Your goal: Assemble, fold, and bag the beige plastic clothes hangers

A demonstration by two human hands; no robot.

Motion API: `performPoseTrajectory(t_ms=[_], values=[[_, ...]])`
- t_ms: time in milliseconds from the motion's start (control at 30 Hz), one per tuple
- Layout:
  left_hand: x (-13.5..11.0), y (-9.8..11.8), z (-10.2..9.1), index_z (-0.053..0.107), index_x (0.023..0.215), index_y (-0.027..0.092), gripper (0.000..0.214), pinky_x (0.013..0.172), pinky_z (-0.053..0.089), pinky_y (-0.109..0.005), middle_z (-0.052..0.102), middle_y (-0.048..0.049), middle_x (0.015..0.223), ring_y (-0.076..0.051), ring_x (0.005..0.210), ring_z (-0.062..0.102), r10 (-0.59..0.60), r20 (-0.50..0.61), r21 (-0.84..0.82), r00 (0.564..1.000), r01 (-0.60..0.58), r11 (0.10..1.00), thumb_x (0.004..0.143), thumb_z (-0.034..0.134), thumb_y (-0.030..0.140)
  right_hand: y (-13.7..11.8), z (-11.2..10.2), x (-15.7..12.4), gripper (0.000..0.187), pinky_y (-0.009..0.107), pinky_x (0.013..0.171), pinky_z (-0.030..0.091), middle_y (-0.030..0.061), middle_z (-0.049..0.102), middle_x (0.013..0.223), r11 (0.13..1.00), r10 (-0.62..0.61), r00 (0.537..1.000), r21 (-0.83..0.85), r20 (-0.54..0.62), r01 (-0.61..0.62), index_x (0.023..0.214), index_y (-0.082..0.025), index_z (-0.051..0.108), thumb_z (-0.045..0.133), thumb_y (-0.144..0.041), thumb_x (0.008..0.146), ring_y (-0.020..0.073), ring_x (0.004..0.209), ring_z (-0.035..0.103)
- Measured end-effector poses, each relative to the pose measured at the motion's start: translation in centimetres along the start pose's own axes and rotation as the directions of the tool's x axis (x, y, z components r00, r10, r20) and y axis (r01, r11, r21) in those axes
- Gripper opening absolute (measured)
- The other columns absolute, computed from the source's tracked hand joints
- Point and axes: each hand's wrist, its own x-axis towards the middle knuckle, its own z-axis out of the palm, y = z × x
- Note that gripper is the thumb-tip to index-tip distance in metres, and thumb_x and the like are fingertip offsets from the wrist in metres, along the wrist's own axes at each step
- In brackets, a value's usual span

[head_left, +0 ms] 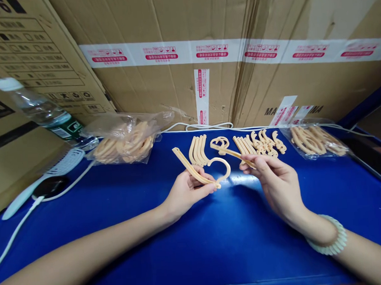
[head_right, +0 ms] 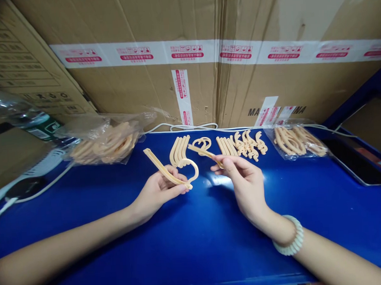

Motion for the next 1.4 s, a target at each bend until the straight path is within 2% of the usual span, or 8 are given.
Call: performPoseTrajectory(t_ms=[100, 200, 300, 400, 600, 800, 967, 1400], values=[[0.0, 0.0, 0.0, 0.044, 0.087, 0.018, 0.045, 0.072, 0.054, -0.023, 0.072, 0.0025, 0.080, -0.010, 0.071, 0.070, 0.002, 0.007, -0.020, 1.000, -0.002, 1.000, 0.069, 0.085, 0.016, 0.1, 0.3, -0.3, 0.020, 0.028, 0.075, 0.061, 0.0048, 0.071, 0.108, 0.994, 0.094, 0.996, 0.054, -0.002, -0.094, 0.103, -0.025, 0.073, 0.076, -0.034, 0.085, 0.0151, 0.081, 0.072], [0.0, 0.0, -0.1, 0.043, 0.087, 0.018, 0.047, 0.072, 0.053, -0.023, 0.071, 0.0025, 0.082, -0.011, 0.072, 0.070, -0.005, 0.005, -0.035, 1.000, 0.005, 0.999, 0.068, 0.086, 0.016, 0.2, 0.4, -0.3, 0.047, 0.029, 0.076, 0.062, 0.0045, 0.063, 0.124, 0.981, 0.162, 0.986, 0.097, 0.041, -0.165, 0.121, -0.030, 0.063, 0.081, -0.029, 0.078, 0.0135, 0.081, 0.072], [0.0, 0.0, -0.2, 0.042, 0.088, 0.019, 0.048, 0.073, 0.054, -0.024, 0.071, 0.0023, 0.083, -0.011, 0.073, 0.071, -0.016, 0.013, -0.040, 1.000, 0.016, 0.999, 0.068, 0.086, 0.016, 0.5, 0.5, -0.4, 0.055, 0.033, 0.083, 0.062, 0.0049, 0.068, 0.108, 0.936, 0.300, 0.941, 0.143, 0.157, -0.323, 0.122, -0.026, 0.060, 0.085, -0.029, 0.073, 0.0170, 0.084, 0.073], [0.1, 0.0, -0.3, 0.042, 0.089, 0.020, 0.050, 0.075, 0.055, -0.025, 0.071, 0.0021, 0.083, -0.012, 0.074, 0.071, -0.022, 0.037, -0.037, 0.999, 0.023, 0.999, 0.068, 0.086, 0.016, 1.0, 0.8, -0.8, 0.042, 0.037, 0.090, 0.059, 0.0041, 0.072, 0.090, 0.904, 0.372, 0.892, 0.119, 0.258, -0.411, 0.107, -0.021, 0.062, 0.085, -0.031, 0.073, 0.0196, 0.089, 0.073], [0.1, -0.2, -0.4, 0.042, 0.091, 0.020, 0.049, 0.073, 0.055, -0.025, 0.071, 0.0022, 0.083, -0.011, 0.072, 0.070, 0.006, 0.082, -0.026, 0.997, -0.004, 1.000, 0.069, 0.085, 0.015, 1.5, 1.1, -1.5, 0.028, 0.026, 0.074, 0.058, 0.0029, 0.074, 0.090, 0.940, 0.311, 0.876, 0.016, 0.369, -0.341, 0.091, -0.019, 0.066, 0.085, -0.029, 0.074, 0.0137, 0.080, 0.070], [0.0, -0.1, -0.6, 0.040, 0.091, 0.020, 0.048, 0.074, 0.054, -0.027, 0.071, -0.0001, 0.083, -0.013, 0.074, 0.069, 0.019, 0.129, 0.025, 0.991, -0.023, 0.999, 0.070, 0.084, 0.016, 1.1, 1.2, -1.5, 0.028, 0.032, 0.084, 0.060, 0.0033, 0.076, 0.091, 0.950, 0.284, 0.869, 0.007, 0.405, -0.313, 0.093, -0.020, 0.065, 0.085, -0.030, 0.075, 0.0166, 0.084, 0.073], [-0.1, 0.2, -0.4, 0.040, 0.090, 0.021, 0.047, 0.074, 0.054, -0.028, 0.071, -0.0007, 0.081, -0.014, 0.073, 0.069, 0.005, 0.169, 0.024, 0.986, -0.009, 1.000, 0.070, 0.082, 0.014, 1.1, 1.1, -1.4, 0.027, 0.031, 0.082, 0.061, 0.0031, 0.076, 0.089, 0.954, 0.278, 0.886, 0.000, 0.371, -0.299, 0.092, -0.020, 0.066, 0.084, -0.030, 0.075, 0.0163, 0.081, 0.074], [-0.5, -0.3, -0.1, 0.042, 0.088, 0.021, 0.042, 0.079, 0.055, -0.029, 0.069, 0.0004, 0.084, -0.015, 0.080, 0.070, 0.005, 0.195, 0.160, 0.981, -0.037, 0.986, 0.068, 0.077, 0.009, 1.1, 1.2, -1.6, 0.027, 0.032, 0.077, 0.062, 0.0042, 0.077, 0.086, 0.964, 0.262, 0.869, -0.074, 0.420, -0.255, 0.093, -0.020, 0.069, 0.082, -0.037, 0.077, 0.0186, 0.080, 0.075]])
